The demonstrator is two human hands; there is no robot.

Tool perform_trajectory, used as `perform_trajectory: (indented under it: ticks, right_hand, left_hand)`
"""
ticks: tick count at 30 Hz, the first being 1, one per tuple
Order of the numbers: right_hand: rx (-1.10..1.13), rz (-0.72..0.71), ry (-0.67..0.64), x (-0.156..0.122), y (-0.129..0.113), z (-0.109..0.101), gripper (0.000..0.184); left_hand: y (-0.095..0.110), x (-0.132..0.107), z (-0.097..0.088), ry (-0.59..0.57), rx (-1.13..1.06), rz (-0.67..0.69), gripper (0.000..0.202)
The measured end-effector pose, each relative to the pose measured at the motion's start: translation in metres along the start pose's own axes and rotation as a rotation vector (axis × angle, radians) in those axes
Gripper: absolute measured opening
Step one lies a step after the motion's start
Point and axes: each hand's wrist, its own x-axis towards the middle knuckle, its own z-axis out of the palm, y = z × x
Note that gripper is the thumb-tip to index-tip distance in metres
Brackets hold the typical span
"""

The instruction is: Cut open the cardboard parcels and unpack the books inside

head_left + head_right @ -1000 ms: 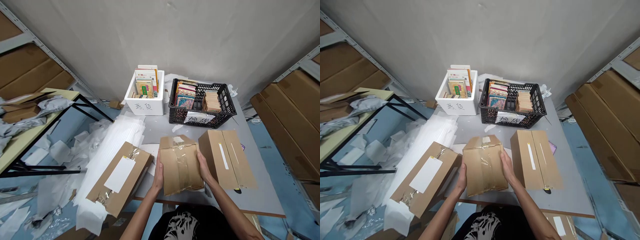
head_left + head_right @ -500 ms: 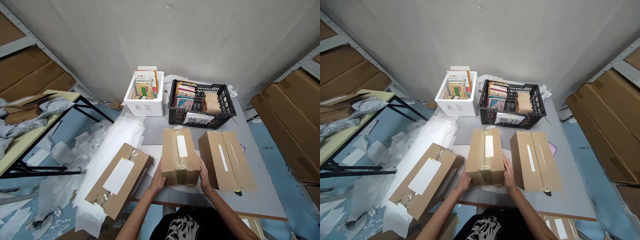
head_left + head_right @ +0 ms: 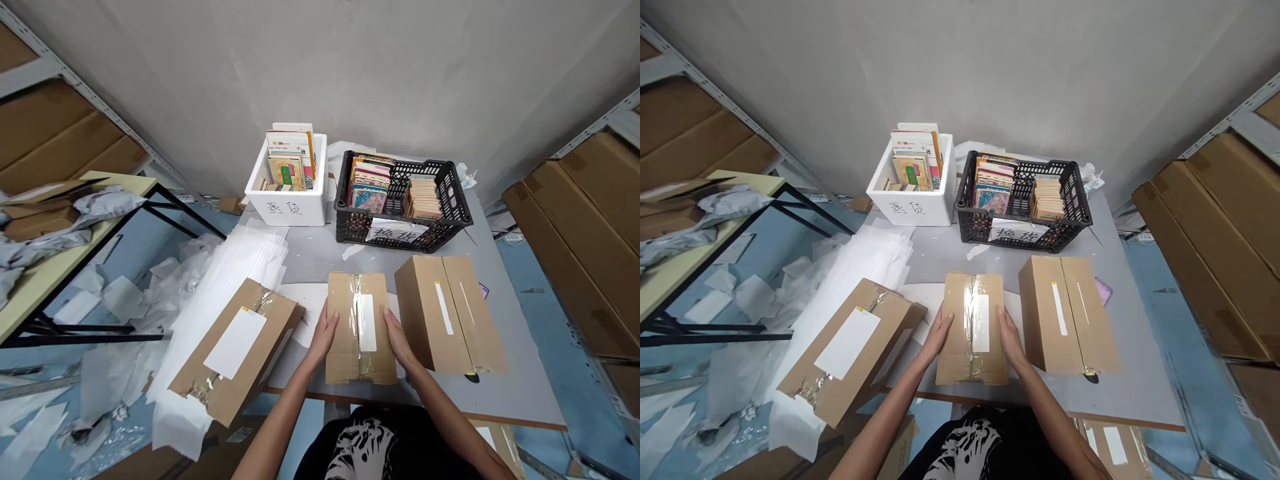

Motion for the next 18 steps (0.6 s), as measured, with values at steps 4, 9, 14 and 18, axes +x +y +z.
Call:
perform_trajectory:
  ticks: [4, 9, 14, 18]
  right_hand:
    - [-0.109, -0.100, 0.057, -0.016, -0.007, 0.008, 0.070]
    - [-0.201, -0.331, 0.159, -0.044, 0.009, 0.003, 0.063]
    - [-0.251, -0.637, 0.197, -0.051, 0.019, -0.006, 0.061]
    - [-0.244, -0.755, 0.219, -0.047, 0.015, -0.008, 0.064]
  left_hand:
    - [0.000, -0.004, 0.006, 0.008, 0.031, 0.117, 0.067]
    - [-0.021, -0.039, -0.004, 0.037, 0.140, 0.312, 0.070]
    - [-0.054, -0.056, -0.007, 0.184, 0.257, 0.684, 0.082]
    - [-0.058, -0.051, -0.010, 0.210, 0.270, 0.892, 0.077]
